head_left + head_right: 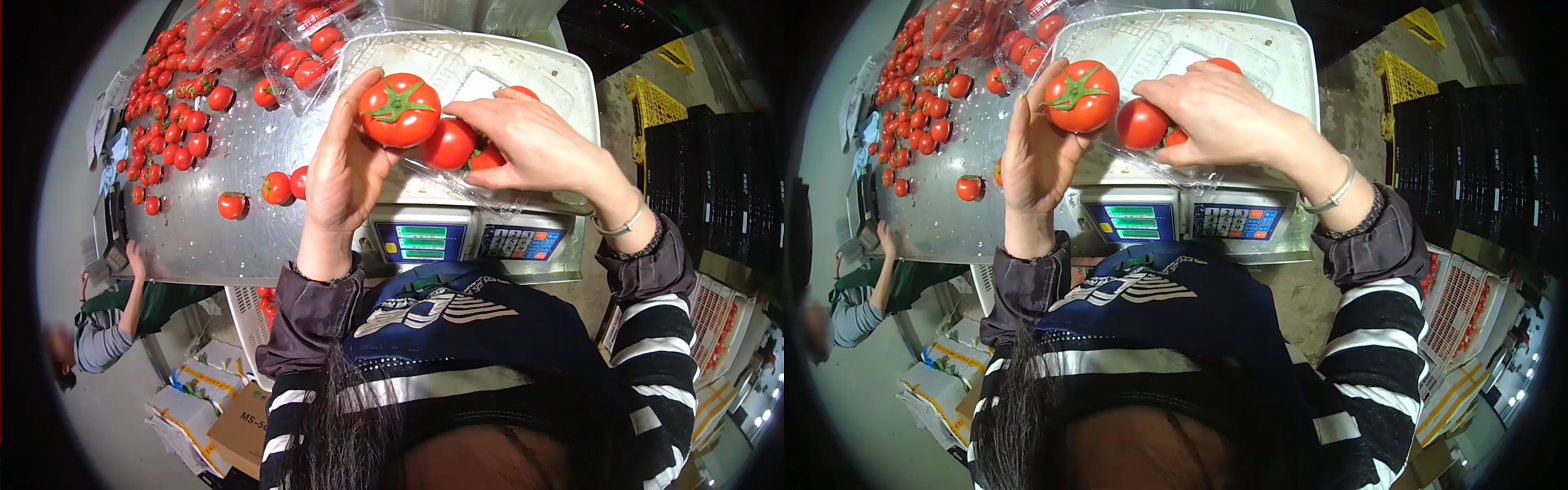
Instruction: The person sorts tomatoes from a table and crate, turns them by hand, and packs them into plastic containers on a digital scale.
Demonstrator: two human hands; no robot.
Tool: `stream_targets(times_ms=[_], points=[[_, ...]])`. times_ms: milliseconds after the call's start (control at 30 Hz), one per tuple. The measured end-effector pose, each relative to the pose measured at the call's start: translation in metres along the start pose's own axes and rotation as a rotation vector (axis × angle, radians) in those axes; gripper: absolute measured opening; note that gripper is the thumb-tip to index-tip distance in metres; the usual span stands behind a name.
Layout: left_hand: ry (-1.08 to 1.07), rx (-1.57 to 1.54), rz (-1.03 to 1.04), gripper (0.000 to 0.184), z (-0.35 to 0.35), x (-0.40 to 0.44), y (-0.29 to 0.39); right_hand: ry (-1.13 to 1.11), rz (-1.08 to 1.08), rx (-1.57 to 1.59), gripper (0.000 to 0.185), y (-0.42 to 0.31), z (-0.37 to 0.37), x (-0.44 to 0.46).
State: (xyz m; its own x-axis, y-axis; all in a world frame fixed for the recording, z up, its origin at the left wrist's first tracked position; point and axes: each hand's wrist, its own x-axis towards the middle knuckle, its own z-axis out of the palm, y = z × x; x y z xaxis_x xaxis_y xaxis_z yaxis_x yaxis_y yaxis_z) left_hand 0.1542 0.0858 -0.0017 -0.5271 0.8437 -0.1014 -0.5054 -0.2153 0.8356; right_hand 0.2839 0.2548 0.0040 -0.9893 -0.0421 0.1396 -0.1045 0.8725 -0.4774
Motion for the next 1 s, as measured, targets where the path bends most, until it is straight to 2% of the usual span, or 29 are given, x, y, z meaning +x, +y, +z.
stream_targets(times_ms=[133, 300, 400, 567, 667, 833, 967, 1000], points=[[0.004, -0.018, -0.006, 0.056, 0.002, 0.000, 0.001, -0.030, 0.042, -0.145, 0.049, -0.004, 0.014, 0.008], [0.014, -0.094, -0.015, 0.056, 0.000, 0.000, -0.001, 0.040, 0.130, -0.056, 0.050, 0.000, 0.005, 0.007], [0.025, -0.133, -0.005, 0.056, -0.001, 0.002, -0.003, 0.041, 0.272, -0.103, 0.045, 0.004, 0.001, 0.006], [0.010, -0.212, -0.009, 0.054, -0.005, 0.003, -0.004, 0.045, 0.149, -0.151, 0.040, -0.001, 0.008, 0.004], [0.027, -0.218, -0.014, 0.053, -0.007, 0.002, -0.005, 0.131, 0.082, -0.035, 0.038, 0.011, 0.000, -0.005], [0.039, -0.228, -0.021, 0.051, -0.010, 0.004, -0.007, 0.076, 0.109, 0.035, 0.037, 0.037, -0.005, -0.022], [0.057, -0.243, -0.020, 0.049, -0.008, 0.003, -0.007, 0.121, 0.042, -0.003, 0.033, 0.045, -0.013, -0.027], [0.053, -0.241, -0.024, 0.049, -0.008, 0.004, -0.007, 0.117, 0.039, -0.114, 0.033, 0.044, -0.014, -0.029]])
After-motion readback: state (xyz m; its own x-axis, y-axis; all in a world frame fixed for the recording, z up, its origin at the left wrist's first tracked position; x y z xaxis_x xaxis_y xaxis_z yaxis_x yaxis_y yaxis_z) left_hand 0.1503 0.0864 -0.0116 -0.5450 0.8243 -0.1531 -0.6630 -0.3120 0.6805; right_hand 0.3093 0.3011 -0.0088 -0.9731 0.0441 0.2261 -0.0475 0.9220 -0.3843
